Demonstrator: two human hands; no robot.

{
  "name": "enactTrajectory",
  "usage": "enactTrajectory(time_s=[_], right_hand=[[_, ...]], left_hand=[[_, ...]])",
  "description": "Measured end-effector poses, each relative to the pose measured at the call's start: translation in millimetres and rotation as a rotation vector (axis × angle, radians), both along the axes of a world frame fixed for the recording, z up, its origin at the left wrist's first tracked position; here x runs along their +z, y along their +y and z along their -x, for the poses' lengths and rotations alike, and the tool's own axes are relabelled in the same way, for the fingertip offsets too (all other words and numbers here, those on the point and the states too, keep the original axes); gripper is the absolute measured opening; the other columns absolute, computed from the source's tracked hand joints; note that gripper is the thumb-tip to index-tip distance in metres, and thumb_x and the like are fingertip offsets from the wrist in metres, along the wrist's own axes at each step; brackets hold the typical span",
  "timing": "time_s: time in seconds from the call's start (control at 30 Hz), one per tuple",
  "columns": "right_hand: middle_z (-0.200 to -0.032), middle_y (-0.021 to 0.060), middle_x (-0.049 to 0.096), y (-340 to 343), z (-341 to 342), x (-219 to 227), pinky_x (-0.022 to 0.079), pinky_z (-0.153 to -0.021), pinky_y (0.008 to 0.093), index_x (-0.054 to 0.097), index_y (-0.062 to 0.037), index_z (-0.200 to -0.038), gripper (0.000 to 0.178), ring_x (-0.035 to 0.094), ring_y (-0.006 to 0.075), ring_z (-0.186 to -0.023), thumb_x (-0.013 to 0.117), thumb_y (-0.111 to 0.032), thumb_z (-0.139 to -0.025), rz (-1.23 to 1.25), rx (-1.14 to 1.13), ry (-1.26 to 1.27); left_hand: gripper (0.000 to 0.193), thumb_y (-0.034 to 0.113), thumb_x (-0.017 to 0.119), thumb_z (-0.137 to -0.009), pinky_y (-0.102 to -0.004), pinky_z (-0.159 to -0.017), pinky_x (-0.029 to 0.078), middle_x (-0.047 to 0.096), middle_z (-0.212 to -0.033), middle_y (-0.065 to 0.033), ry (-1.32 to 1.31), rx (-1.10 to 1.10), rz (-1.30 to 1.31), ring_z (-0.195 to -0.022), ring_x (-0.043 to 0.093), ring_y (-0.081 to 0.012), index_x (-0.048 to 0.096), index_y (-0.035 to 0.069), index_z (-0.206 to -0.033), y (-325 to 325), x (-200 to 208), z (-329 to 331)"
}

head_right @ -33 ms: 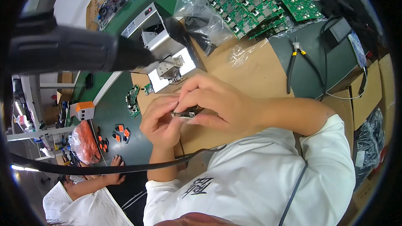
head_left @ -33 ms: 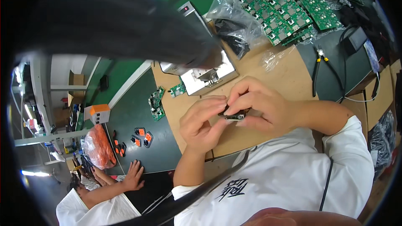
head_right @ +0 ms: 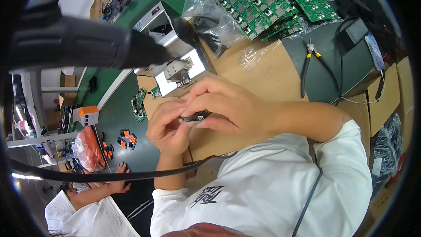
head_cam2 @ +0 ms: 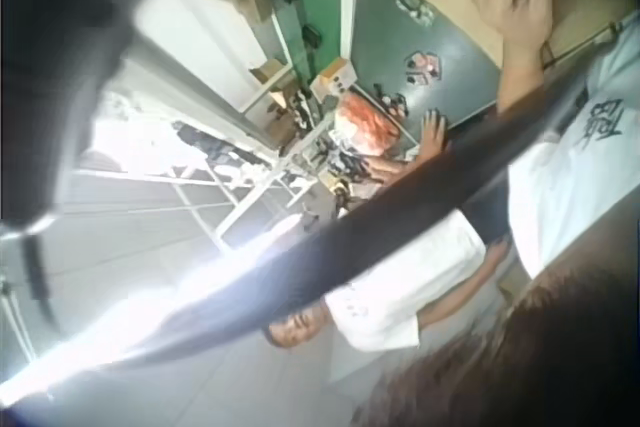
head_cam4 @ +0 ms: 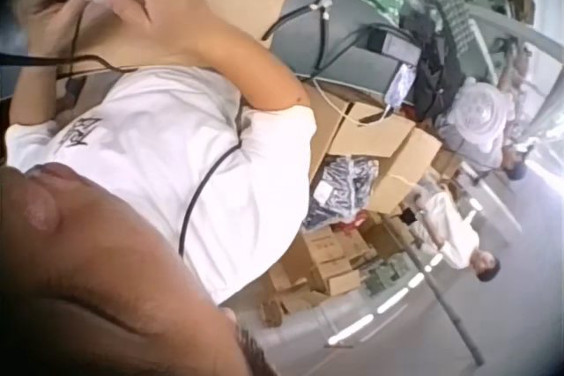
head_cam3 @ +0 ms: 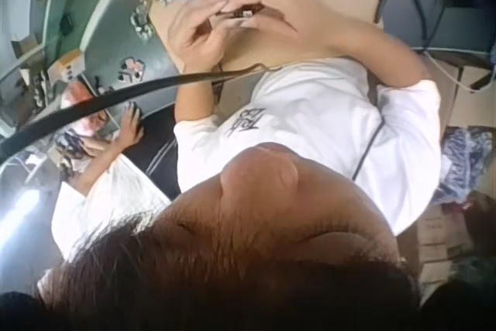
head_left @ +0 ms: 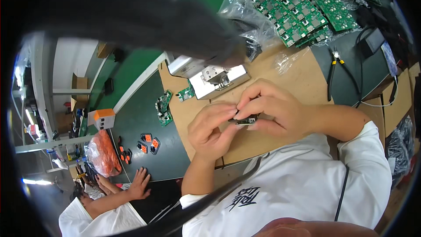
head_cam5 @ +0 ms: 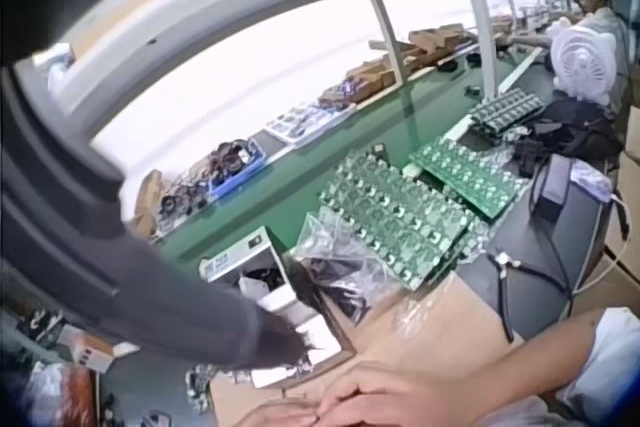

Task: Assembling circuit boards into plastic housings and securing them with screws using an electric screwdriver.

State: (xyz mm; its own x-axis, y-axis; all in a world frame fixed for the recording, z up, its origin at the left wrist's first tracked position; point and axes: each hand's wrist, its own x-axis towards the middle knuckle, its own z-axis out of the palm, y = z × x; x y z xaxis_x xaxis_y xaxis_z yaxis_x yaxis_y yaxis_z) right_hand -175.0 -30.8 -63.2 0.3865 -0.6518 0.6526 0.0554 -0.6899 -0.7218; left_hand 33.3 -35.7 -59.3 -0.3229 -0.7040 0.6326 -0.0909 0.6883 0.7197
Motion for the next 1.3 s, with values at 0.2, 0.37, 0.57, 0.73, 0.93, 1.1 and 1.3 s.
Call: enactTrajectory(time_s=[0.2, 0.37, 0.57, 0.73, 0.93, 1.1, 1.3], right_hand=[[-0.096, 0.0074, 0.059, 2, 0, 3, 0.049, -0.067, 0.0314, 0.068, -0.0097, -0.108, 0.032, 0.059, 0.0226, -0.080, 0.077, -0.012, -0.078, -0.013, -0.087, 0.087], [-0.084, 0.0060, 0.062, 2, 6, 4, 0.049, -0.063, 0.0299, 0.071, -0.0068, -0.106, 0.032, 0.062, 0.0200, -0.074, 0.081, -0.014, -0.076, -0.046, -0.054, 0.135], [-0.080, 0.0073, 0.062, 8, 2, 1, 0.047, -0.057, 0.0289, 0.071, -0.0059, -0.101, 0.028, 0.061, 0.0198, -0.067, 0.080, -0.016, -0.077, 0.017, -0.052, 0.055], [-0.092, 0.0093, 0.062, -7, 8, 6, 0.050, -0.073, 0.0322, 0.063, -0.0041, -0.106, 0.025, 0.061, 0.0202, -0.081, 0.074, -0.010, -0.084, -0.114, 0.040, 0.143], [-0.123, 0.0179, 0.056, -8, 10, -5, 0.052, -0.086, 0.0387, 0.039, -0.0063, -0.116, 0.026, 0.064, 0.0221, -0.094, 0.054, -0.016, -0.098, -0.790, 0.387, -0.377], [-0.111, 0.0196, 0.062, -15, 19, -8, 0.057, -0.072, 0.0405, 0.039, -0.0088, -0.110, 0.026, 0.068, 0.0250, -0.083, 0.046, -0.032, -0.101, -1.154, 0.482, -0.474], [-0.087, 0.0083, 0.055, -22, 8, -25, 0.052, -0.057, 0.0339, 0.052, -0.0072, -0.111, 0.045, 0.059, 0.0184, -0.068, 0.038, -0.049, -0.100, -1.230, 0.459, -0.823]], left_hand=[[0.027, 0.000, 0.079, -0.075, -0.0332, -0.069, 0.057, 0.066, -0.089, -0.0156, 0.031, 0.033, -0.042, -0.083, 0.069, -0.0281, 0.067, -0.002, -0.099, 15, -3, -5], [0.027, 0.006, 0.080, -0.078, -0.0293, -0.061, 0.053, 0.062, -0.085, -0.0131, -0.168, 0.087, -0.020, -0.076, 0.067, -0.0235, 0.063, 0.001, -0.099, 26, 9, -9], [0.023, 0.001, 0.077, -0.078, -0.0290, -0.056, 0.051, 0.063, -0.084, -0.0132, -0.201, 0.066, 0.136, -0.069, 0.065, -0.0223, 0.063, -0.001, -0.096, 25, 10, -7], [0.034, 0.008, 0.083, -0.073, -0.0306, -0.059, 0.051, 0.065, -0.089, -0.0108, -0.266, 0.071, 0.021, -0.069, 0.066, -0.0238, 0.066, 0.003, -0.102, 7, 18, -17], [0.073, 0.057, 0.069, -0.082, -0.0429, -0.096, 0.048, 0.049, -0.093, -0.0081, 0.388, 0.196, 0.242, -0.086, 0.055, -0.0219, 0.042, 0.002, -0.123, -82, 131, 9], [0.032, 0.038, 0.050, -0.098, -0.0316, -0.061, 0.043, 0.045, -0.070, 0.0021, 0.037, -0.792, -0.396, -0.057, 0.045, -0.0113, 0.040, 0.008, -0.102, -95, 186, 7], [0.061, 0.070, 0.048, -0.089, -0.0309, -0.054, 0.041, 0.041, -0.058, 0.0020, 0.274, -0.283, -0.390, -0.049, 0.042, -0.0123, 0.045, 0.009, -0.089, -83, 94, 22]])
